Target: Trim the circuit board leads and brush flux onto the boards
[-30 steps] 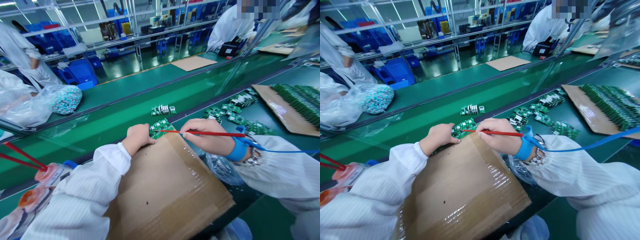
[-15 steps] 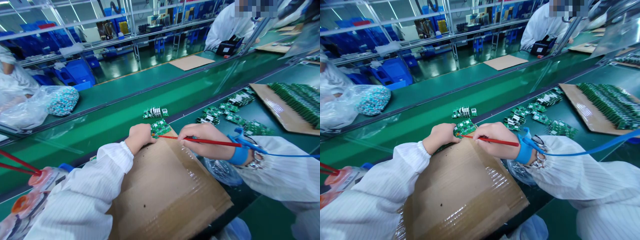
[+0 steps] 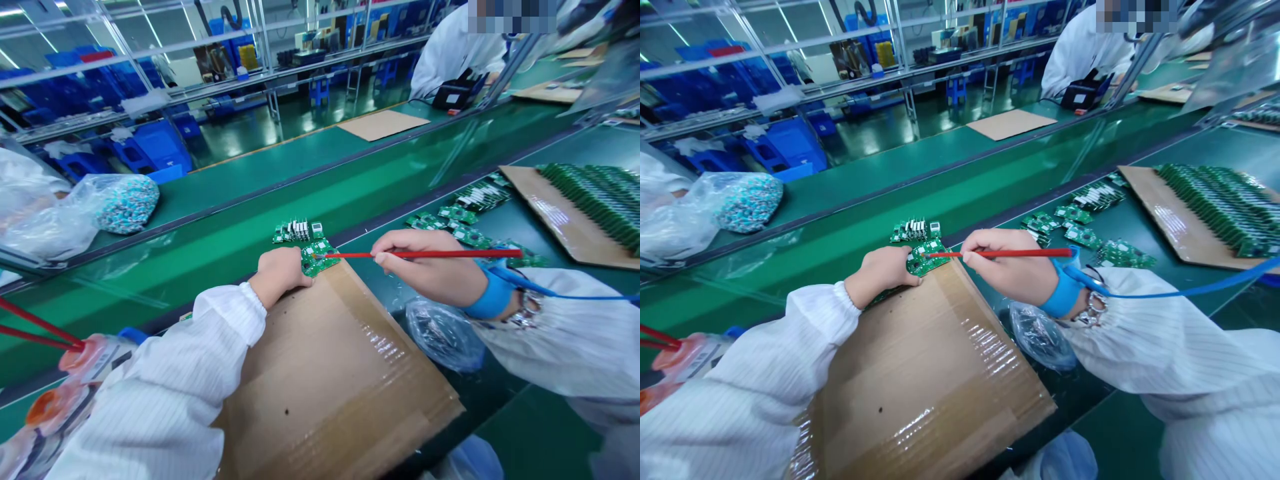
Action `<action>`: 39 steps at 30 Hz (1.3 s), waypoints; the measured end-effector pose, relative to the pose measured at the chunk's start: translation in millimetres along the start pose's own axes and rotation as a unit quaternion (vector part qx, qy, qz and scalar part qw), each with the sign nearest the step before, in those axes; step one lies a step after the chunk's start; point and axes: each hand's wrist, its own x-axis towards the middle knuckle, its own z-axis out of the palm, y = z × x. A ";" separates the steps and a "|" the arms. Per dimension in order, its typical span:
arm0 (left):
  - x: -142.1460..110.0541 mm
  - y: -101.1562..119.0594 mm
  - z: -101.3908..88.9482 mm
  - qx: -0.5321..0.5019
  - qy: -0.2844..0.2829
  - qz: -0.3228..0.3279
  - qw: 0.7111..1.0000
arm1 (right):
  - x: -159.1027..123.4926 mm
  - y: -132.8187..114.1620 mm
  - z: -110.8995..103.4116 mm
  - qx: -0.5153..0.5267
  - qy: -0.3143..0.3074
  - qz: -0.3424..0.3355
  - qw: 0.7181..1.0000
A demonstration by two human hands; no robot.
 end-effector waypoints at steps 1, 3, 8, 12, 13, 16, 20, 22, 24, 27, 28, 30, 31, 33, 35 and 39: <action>0.5 0.9 -1.0 -0.001 0.001 0.000 1.000 | 0.9 0.9 0.9 -0.001 0.005 0.004 1.000; 2.1 2.9 -2.8 -0.002 0.004 -0.003 1.000 | 2.7 2.4 3.6 -0.003 0.016 0.002 1.000; 8.2 7.4 -5.6 -0.004 0.014 0.001 1.000 | 5.8 4.6 11.2 0.006 0.028 -0.002 1.000; 12.6 10.9 -7.7 -0.005 0.017 0.011 1.000 | 6.3 7.6 15.4 0.013 0.022 0.000 1.000; 13.3 11.7 -8.2 -0.005 0.016 0.013 1.000 | 6.3 8.4 16.2 0.013 0.019 0.001 1.000; 14.5 13.7 -9.4 -0.004 0.013 0.018 1.000 | 6.1 9.5 17.6 0.009 0.008 0.007 1.000; 15.9 15.6 -9.2 -0.001 0.007 0.017 1.000 | 4.9 8.1 16.3 0.002 -0.013 -0.013 1.000; 16.3 16.5 -8.9 0.000 0.006 0.015 1.000 | 3.8 6.4 14.4 -0.005 -0.023 -0.027 0.999; 16.3 17.3 -8.8 0.001 0.005 0.014 1.000 | 2.8 4.7 12.2 -0.014 -0.025 -0.032 0.999; 15.9 17.7 -8.7 0.001 0.007 0.011 1.000 | 2.3 3.1 9.2 -0.031 -0.005 -0.027 0.999; 15.8 17.6 -8.5 0.001 0.008 0.009 1.000 | 2.2 2.9 8.4 -0.036 0.002 -0.025 0.999; 15.8 17.4 -8.0 0.001 0.009 0.007 1.000 | 2.1 3.0 6.6 -0.042 0.008 -0.021 0.999; 15.7 17.3 -7.8 0.001 0.010 0.007 1.000 | 1.9 3.2 5.5 -0.041 0.009 -0.018 0.999; 15.6 17.3 -7.6 0.001 0.010 0.008 1.000 | 1.4 4.1 2.7 -0.032 0.013 -0.007 0.999; 15.2 17.4 -8.1 0.002 0.009 0.008 1.000 | 1.2 5.3 -0.7 -0.021 0.028 0.007 0.999; 15.9 18.3 -11.4 0.001 0.009 0.007 1.000 | 2.4 9.2 -5.0 -0.008 0.043 0.029 0.999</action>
